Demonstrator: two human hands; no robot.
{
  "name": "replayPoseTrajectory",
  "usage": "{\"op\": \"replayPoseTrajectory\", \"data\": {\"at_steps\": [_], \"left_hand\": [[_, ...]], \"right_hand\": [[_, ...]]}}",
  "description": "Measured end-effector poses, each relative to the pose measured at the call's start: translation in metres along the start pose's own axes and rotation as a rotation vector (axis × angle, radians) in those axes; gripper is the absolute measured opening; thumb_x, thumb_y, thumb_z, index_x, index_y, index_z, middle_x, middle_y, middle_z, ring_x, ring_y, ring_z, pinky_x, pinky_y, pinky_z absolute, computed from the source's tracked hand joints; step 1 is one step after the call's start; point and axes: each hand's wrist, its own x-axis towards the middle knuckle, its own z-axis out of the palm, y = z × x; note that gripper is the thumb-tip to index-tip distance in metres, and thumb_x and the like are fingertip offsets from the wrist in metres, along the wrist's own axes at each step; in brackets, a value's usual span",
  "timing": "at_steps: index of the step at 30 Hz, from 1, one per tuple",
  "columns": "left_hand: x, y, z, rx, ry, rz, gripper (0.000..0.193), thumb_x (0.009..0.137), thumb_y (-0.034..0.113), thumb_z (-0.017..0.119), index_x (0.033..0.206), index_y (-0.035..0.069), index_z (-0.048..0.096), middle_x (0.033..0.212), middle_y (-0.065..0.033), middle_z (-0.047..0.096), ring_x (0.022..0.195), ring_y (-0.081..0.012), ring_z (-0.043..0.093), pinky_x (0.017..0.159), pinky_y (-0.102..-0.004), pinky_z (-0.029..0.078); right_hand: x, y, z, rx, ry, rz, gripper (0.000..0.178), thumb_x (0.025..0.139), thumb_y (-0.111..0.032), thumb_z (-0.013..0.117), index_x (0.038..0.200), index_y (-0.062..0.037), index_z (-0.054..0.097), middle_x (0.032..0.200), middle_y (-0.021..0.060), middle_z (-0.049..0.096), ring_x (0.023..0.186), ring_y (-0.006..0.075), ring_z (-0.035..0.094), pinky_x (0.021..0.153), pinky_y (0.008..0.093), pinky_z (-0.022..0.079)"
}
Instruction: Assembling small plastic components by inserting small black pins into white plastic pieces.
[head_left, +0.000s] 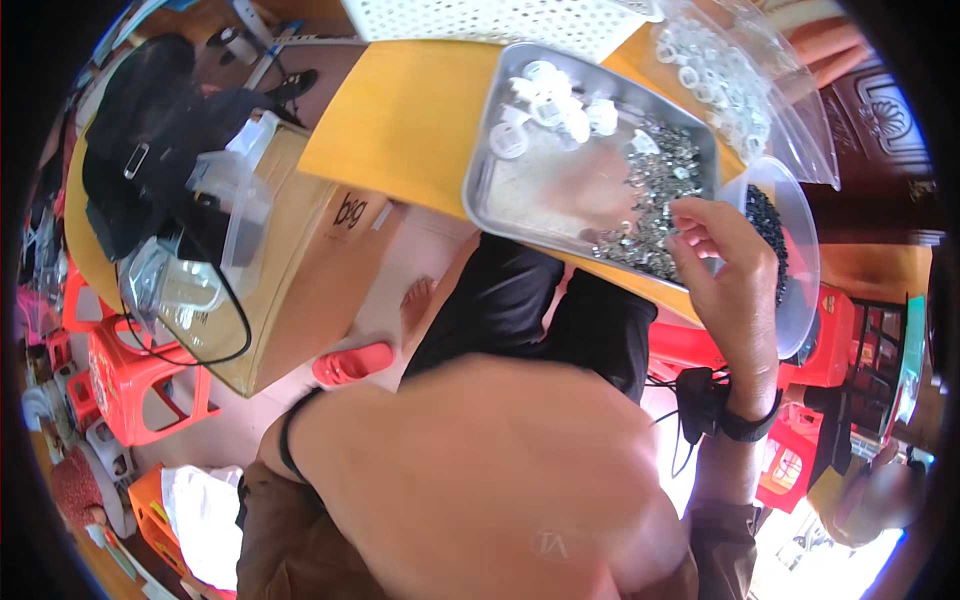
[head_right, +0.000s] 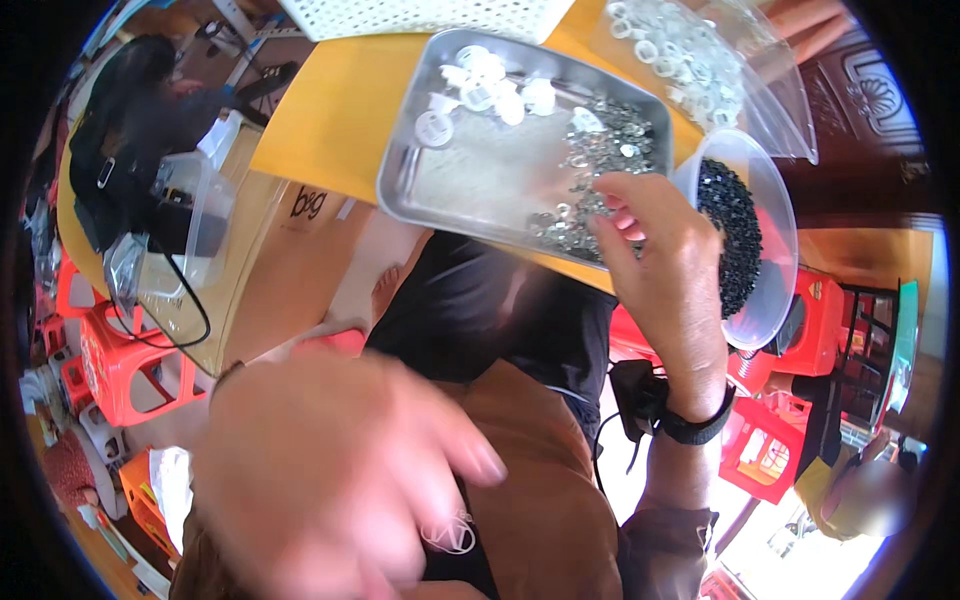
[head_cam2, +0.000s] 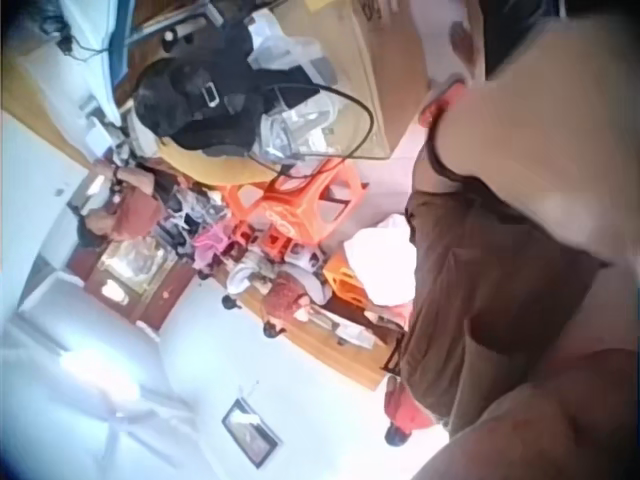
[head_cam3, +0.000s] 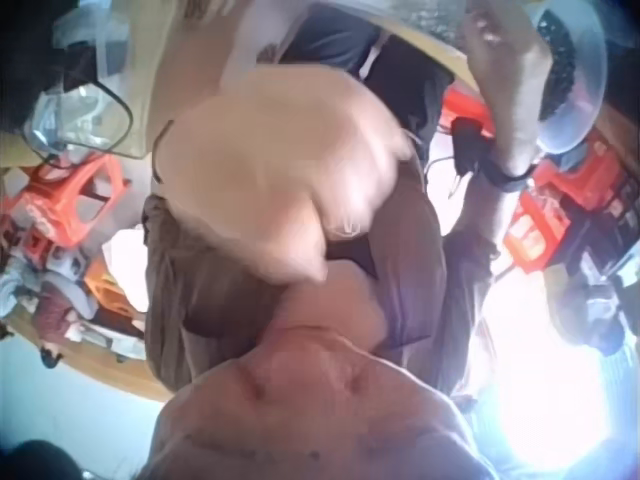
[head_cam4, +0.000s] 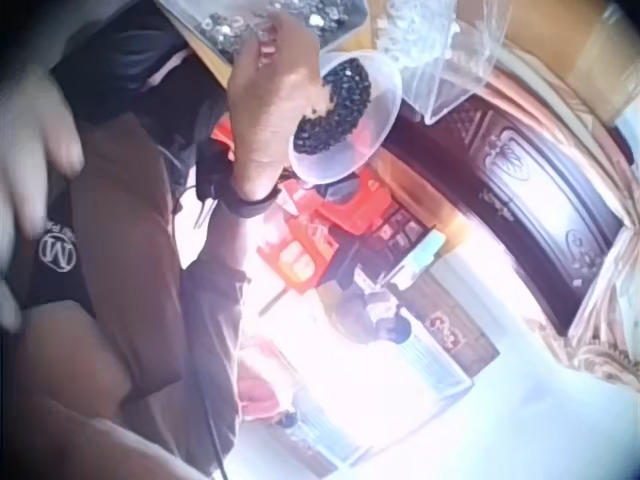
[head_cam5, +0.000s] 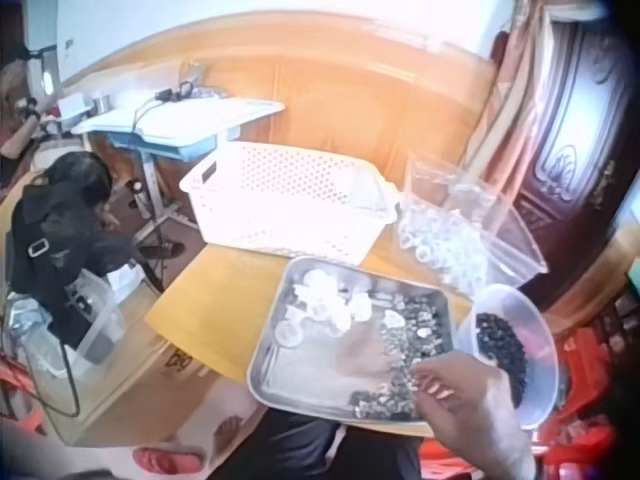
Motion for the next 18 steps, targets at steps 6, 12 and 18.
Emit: {"op": "replayPoseTrajectory", "data": {"at_steps": [6, 12, 18], "left_hand": [[-0.118, -0.074, -0.064, 0.008, 0.048, -1.01, 0.025, 0.074, 0.014, 0.075, 0.093, 0.002, 0.064, 0.093, -0.0084, 0.063, 0.087, -0.0217, 0.062, 0.078, -0.0308, 0.049], [-0.19, -0.159, -0.015, 0.179, 0.059, -1.124, 0.086, 0.082, 0.039, 0.065, 0.144, 0.005, 0.017, 0.144, -0.0258, 0.023, 0.137, -0.032, 0.02, 0.111, -0.0387, 0.018], [-0.19, -0.175, 0.005, 0.312, 0.248, -1.19, 0.093, 0.084, 0.061, 0.047, 0.143, -0.002, 0.013, 0.147, -0.03, 0.01, 0.138, -0.0363, 0.014, 0.112, -0.0419, 0.008]], "right_hand": [[0.006, -0.004, -0.005, -0.024, 0.013, 0.02, 0.024, 0.073, 0.001, 0.065, 0.097, -0.0023, 0.061, 0.085, 0.0124, 0.061, 0.069, 0.0216, 0.063, 0.063, 0.0299, 0.05], [0.017, -0.005, 0.006, 0.007, -0.053, -0.022, 0.02, 0.077, -0.005, 0.061, 0.098, -0.0016, 0.06, 0.088, 0.0159, 0.06, 0.074, 0.03, 0.061, 0.068, 0.0353, 0.05], [0.048, -0.007, 0.028, -0.047, -0.116, -0.204, 0.018, 0.076, -0.009, 0.06, 0.091, 0.0007, 0.059, 0.086, 0.0181, 0.06, 0.075, 0.0343, 0.061, 0.069, 0.0403, 0.05]]}}
